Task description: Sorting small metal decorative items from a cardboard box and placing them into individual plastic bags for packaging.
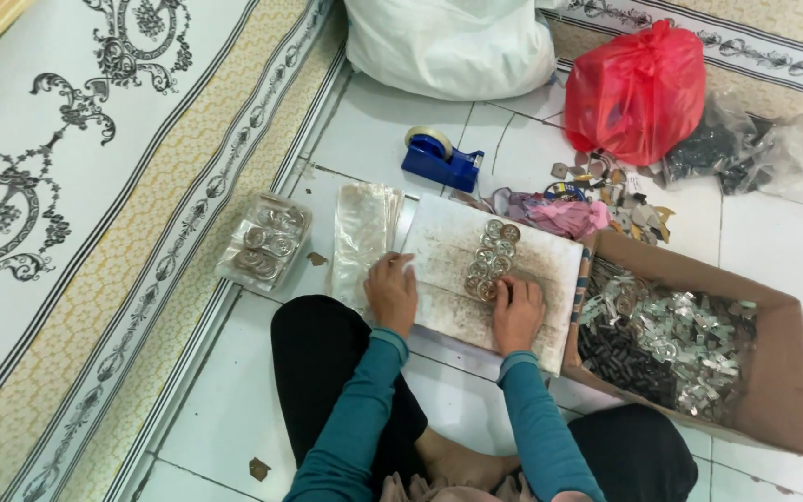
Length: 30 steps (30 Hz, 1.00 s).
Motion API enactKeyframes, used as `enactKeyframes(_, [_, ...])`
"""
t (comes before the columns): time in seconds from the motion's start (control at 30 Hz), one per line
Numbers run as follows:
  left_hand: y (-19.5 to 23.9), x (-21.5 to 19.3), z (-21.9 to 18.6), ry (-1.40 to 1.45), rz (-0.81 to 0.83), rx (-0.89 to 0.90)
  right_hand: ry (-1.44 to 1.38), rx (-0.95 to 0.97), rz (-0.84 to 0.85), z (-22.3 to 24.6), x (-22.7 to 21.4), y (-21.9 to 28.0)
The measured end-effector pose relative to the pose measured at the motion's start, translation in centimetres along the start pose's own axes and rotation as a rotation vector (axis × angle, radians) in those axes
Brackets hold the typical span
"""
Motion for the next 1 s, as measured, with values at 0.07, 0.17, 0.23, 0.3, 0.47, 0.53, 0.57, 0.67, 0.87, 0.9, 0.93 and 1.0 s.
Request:
enactKeyframes(0.07, [-1.8, -0.8, 4.3, -0.017, 0.050, -0.131, -0.003, 0.001, -0.010, 0.2, -0.1, 0.2])
enactKeyframes(0.17, [-3.2, 2.0, 12.5, -0.112, 0.187, -0.345, 0.017, 0.000, -0.030, 0.4, -0.1, 0.4])
enactKeyframes(0.23, [-3.9, 3.4, 15.5, -0.192, 0.270, -0.426, 0.038, -0.007, -0.044, 0.4, -0.1, 0.4])
enactKeyframes(0.3, [-4.0, 2.6, 16.4, -0.286, 0.310, -0.614, 0.034, -0.009, -0.051, 0.1, 0.1, 0.4])
enactKeyframes(0.47, [-4.7, 1.8, 16.9, -0.377, 0.276, -0.666, 0.060, 0.007, -0.027, -0.4, 0.8, 0.5])
enactKeyframes(0.53, [-4.6, 2.8, 18.6, -0.382, 0.215, -0.661, 0.068, 0.006, -0.019, -0.5, 0.9, 0.5])
enactKeyframes(0.57, [-4.6, 3.1, 19.2, -0.365, 0.135, -0.648, 0.096, -0.001, -0.026, -0.3, 0.7, 0.5])
enactKeyframes(0.67, [-4.6, 3.1, 19.9, -0.350, 0.006, -0.630, 0.125, -0.010, -0.024, -0.1, 0.7, 0.5])
enactKeyframes(0.87, [-5.0, 1.1, 18.1, -0.340, -0.052, -0.593, 0.106, -0.001, -0.010, -0.3, 0.8, 0.5])
enactKeyframes(0.9, [-4.9, 1.2, 18.1, -0.358, -0.051, -0.579, 0.088, 0.002, -0.006, -0.2, 0.6, 0.5])
enactKeyframes(0.93, [-4.6, 1.0, 17.7, -0.360, -0.051, -0.579, 0.087, 0.003, -0.005, -0.3, 0.6, 0.6])
enactKeyframes(1.0, [-4.3, 0.5, 16.6, -0.326, -0.081, -0.519, 0.113, 0.000, -0.033, -0.3, 0.7, 0.6])
Point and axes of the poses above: each hand's wrist, its own y-axis away from the middle knuckle, its own x-axis out of the palm, z = x × y, the point moved 6 cm from there along -y, towards the middle knuckle, and after that the axes turned 5 degrees about x, right-handed, at the moved point
